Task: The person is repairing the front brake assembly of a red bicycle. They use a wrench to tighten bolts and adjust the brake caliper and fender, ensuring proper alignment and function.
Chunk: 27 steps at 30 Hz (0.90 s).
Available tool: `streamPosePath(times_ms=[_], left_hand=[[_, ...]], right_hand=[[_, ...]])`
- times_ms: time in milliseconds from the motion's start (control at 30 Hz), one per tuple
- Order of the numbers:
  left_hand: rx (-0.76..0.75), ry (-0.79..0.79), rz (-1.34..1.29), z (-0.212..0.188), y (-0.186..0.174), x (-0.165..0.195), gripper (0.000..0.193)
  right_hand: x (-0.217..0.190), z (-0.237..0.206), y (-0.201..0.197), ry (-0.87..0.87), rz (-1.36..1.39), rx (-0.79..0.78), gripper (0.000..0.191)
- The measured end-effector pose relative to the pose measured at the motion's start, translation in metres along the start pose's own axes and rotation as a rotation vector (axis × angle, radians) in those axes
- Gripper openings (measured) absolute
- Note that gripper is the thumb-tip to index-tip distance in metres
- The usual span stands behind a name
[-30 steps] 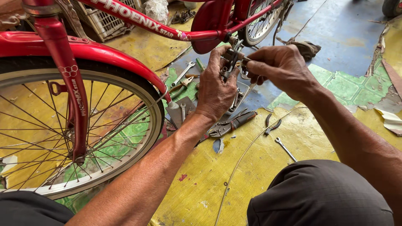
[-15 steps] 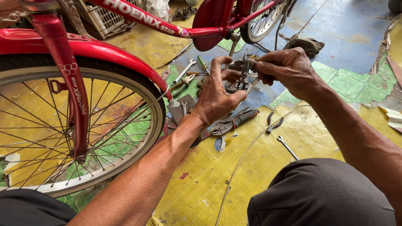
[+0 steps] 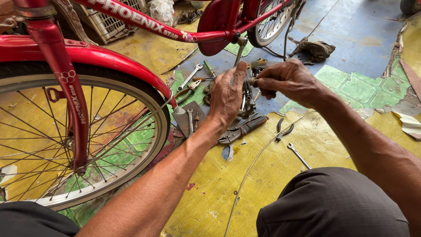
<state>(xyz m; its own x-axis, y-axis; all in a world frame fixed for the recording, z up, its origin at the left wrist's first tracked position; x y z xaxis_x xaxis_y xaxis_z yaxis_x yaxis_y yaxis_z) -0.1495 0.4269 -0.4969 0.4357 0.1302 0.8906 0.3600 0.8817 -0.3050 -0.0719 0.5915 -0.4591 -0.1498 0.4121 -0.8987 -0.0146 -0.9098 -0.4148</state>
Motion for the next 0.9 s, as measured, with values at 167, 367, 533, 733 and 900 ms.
streamPosePath(times_ms=[167,367,533,733,900], left_hand=[[0.056,-0.048,0.068,-0.003,-0.003,-0.006,0.085],[0.187,-0.26,-0.065,-0.012,-0.007,-0.021,0.065],[0.091,-0.422,-0.205,-0.026,0.0,-0.023,0.074],[0.018,-0.462,-0.508,-0.028,0.004,-0.016,0.071],[0.119,-0.394,-0.35,-0.026,0.001,-0.016,0.069]], right_hand=[[0.004,0.0,0.012,-0.001,0.129,-0.013,0.023],[0.006,-0.002,0.02,0.006,0.183,0.003,0.025],[0.007,-0.001,0.03,0.029,0.182,-0.017,0.024],[0.004,-0.005,0.039,0.008,0.173,-0.023,0.025],[0.012,-0.01,0.037,0.055,0.153,-0.024,0.028]])
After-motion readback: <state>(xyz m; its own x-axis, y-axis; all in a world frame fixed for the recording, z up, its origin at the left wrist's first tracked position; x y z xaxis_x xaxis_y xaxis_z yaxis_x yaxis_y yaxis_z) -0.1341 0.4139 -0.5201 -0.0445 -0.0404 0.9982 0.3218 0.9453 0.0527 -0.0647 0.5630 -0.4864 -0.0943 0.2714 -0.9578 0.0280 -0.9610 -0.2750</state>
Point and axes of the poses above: each hand's wrist, its own z-axis towards the middle knuckle, its own y-axis out of the palm, x = y × z, the point moved 5 cm from there along z, towards the middle knuckle, and after that the axes turned 3 degrees about z, right-handed, at the moved point
